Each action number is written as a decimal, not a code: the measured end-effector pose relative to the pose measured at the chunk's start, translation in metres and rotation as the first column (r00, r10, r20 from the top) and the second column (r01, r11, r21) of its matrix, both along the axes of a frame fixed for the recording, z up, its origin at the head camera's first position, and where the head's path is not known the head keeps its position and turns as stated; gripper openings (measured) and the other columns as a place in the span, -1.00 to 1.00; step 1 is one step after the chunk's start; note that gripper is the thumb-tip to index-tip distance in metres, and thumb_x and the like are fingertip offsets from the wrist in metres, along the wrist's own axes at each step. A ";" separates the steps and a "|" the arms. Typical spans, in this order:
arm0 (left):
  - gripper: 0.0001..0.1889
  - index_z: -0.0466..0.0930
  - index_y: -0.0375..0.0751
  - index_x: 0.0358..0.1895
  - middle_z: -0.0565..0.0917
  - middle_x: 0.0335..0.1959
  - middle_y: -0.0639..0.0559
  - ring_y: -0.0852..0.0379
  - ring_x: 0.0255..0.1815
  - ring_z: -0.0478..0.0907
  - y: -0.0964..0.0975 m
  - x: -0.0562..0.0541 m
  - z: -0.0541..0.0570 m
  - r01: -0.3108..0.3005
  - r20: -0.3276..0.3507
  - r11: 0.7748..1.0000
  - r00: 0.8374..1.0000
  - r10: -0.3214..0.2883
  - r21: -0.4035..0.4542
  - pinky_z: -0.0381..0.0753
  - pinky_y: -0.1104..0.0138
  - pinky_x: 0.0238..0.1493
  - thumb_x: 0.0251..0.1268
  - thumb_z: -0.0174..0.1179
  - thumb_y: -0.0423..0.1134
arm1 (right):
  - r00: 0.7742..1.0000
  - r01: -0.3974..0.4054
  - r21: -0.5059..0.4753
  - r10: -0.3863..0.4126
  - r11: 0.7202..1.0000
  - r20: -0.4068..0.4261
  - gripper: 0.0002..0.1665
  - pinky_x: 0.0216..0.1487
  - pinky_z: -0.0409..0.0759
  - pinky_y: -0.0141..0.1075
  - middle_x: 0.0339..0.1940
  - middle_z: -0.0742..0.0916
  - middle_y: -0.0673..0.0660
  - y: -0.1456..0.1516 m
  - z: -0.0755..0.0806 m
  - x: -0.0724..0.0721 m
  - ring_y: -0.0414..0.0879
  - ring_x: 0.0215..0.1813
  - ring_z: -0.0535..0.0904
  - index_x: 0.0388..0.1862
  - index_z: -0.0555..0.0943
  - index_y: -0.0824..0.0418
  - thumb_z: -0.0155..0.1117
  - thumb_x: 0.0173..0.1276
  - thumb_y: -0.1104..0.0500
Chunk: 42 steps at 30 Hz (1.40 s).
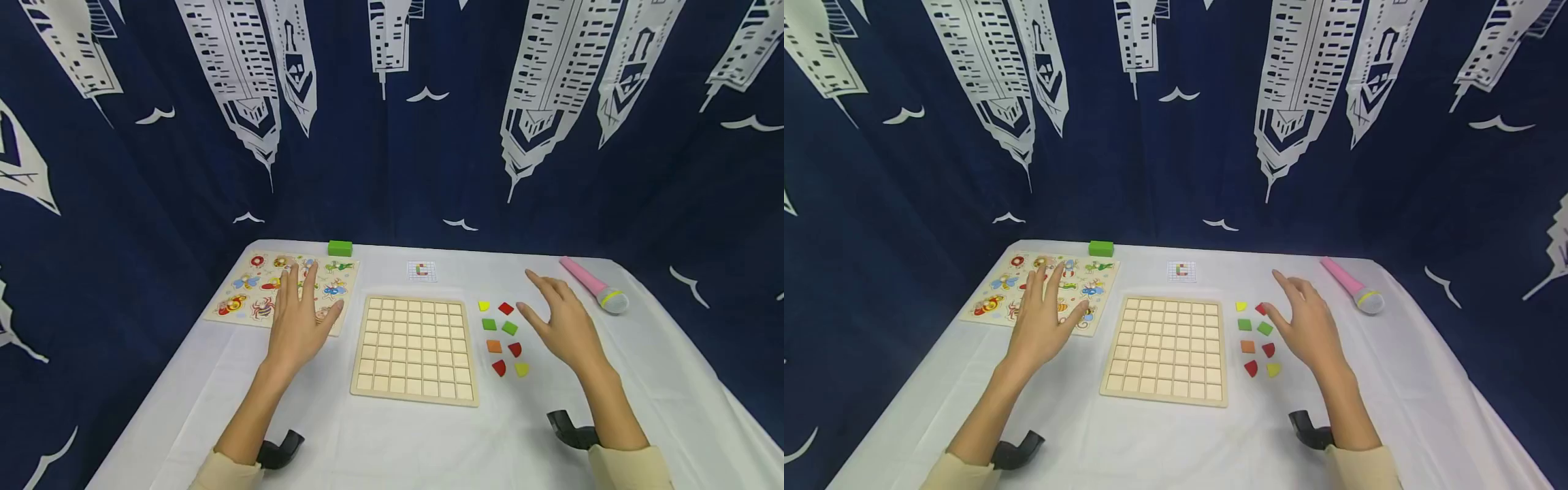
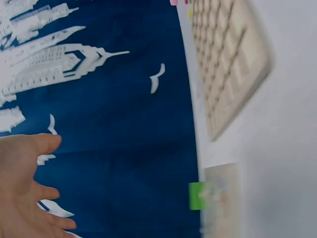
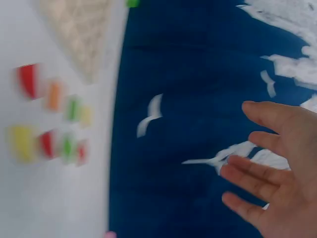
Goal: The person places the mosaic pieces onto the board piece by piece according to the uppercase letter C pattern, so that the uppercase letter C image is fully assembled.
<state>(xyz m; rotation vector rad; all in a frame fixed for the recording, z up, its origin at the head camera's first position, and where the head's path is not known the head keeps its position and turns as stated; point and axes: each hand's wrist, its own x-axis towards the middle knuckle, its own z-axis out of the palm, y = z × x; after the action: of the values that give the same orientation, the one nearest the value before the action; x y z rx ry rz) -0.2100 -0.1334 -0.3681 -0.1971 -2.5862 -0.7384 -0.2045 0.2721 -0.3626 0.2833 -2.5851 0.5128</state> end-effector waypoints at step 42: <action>0.15 -0.15 -0.40 0.42 -0.13 0.46 -0.22 -0.07 0.46 -0.26 0.020 0.019 -0.132 0.420 0.349 0.907 0.850 -0.394 0.000 -0.14 0.06 0.39 0.01 0.05 0.43 | 0.931 0.072 -0.043 -0.051 0.996 0.362 -0.63 -0.67 0.20 -0.36 -0.73 0.37 -0.06 0.032 -0.122 0.028 -0.20 -0.68 0.23 -0.04 0.48 0.21 0.24 0.28 0.03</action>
<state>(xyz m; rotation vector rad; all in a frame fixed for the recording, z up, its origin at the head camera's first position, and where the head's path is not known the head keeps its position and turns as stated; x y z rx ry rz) -0.1912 -0.1129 -0.5000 -0.7230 -2.9466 -0.8845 -0.1763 0.3040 -0.4844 0.0931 -2.9174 0.6668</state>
